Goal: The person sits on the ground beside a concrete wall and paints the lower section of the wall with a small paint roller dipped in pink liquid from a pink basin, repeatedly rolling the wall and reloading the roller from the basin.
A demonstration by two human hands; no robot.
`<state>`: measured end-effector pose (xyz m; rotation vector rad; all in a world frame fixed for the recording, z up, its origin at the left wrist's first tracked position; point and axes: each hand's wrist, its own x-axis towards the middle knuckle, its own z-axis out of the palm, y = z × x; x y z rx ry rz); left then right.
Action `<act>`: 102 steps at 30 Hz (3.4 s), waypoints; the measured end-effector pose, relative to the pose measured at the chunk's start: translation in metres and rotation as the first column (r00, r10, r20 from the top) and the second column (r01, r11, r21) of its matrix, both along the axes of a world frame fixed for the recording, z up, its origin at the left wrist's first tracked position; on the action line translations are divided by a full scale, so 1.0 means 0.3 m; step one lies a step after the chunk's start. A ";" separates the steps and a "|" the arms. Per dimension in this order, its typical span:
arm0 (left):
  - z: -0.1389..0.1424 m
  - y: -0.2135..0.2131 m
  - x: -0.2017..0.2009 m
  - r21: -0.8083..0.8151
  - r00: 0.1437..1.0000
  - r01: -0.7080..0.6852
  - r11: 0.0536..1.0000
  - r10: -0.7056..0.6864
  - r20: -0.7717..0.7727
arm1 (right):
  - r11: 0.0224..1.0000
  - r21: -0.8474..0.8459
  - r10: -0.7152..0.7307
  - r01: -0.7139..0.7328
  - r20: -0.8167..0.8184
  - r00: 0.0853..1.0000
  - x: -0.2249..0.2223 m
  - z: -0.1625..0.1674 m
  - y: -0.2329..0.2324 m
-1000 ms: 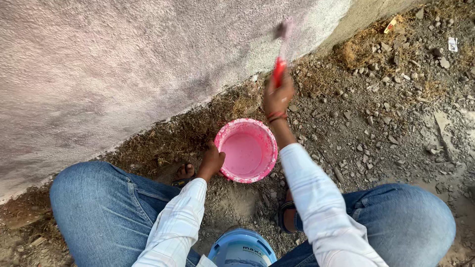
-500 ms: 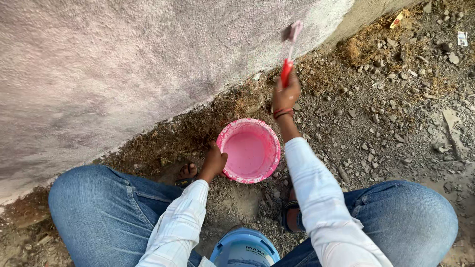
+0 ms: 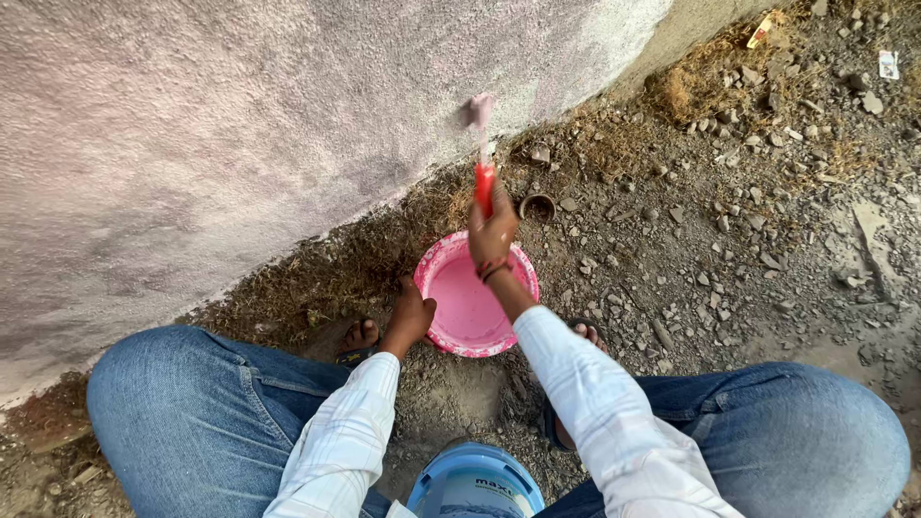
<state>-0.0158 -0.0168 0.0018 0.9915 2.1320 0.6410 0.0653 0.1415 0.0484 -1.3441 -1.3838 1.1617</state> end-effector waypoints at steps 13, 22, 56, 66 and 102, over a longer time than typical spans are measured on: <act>0.022 0.006 -0.001 -0.186 0.974 -0.073 0.980 0.110 0.199 | 0.991 -0.130 -0.030 -0.015 -0.336 0.941 -0.037 0.064 0.062; 0.012 0.007 -0.002 -0.132 0.995 -0.031 0.991 0.044 0.093 | 0.913 -0.402 -0.127 -0.074 -0.449 0.884 0.010 0.046 0.285; -0.033 0.003 0.004 -0.047 1.000 -0.002 0.999 0.001 -0.022 | 0.981 -0.189 -0.126 0.028 -0.525 0.842 -0.148 0.049 0.020; -0.069 -0.006 -0.009 0.081 0.996 0.062 0.995 -0.056 -0.074 | 0.969 0.013 -0.221 0.245 -0.387 0.895 0.230 0.015 0.645; -0.119 -0.006 0.001 -0.144 1.000 -0.006 0.989 0.003 -0.020 | 0.898 0.311 -0.333 0.312 0.017 0.943 0.207 -0.001 0.654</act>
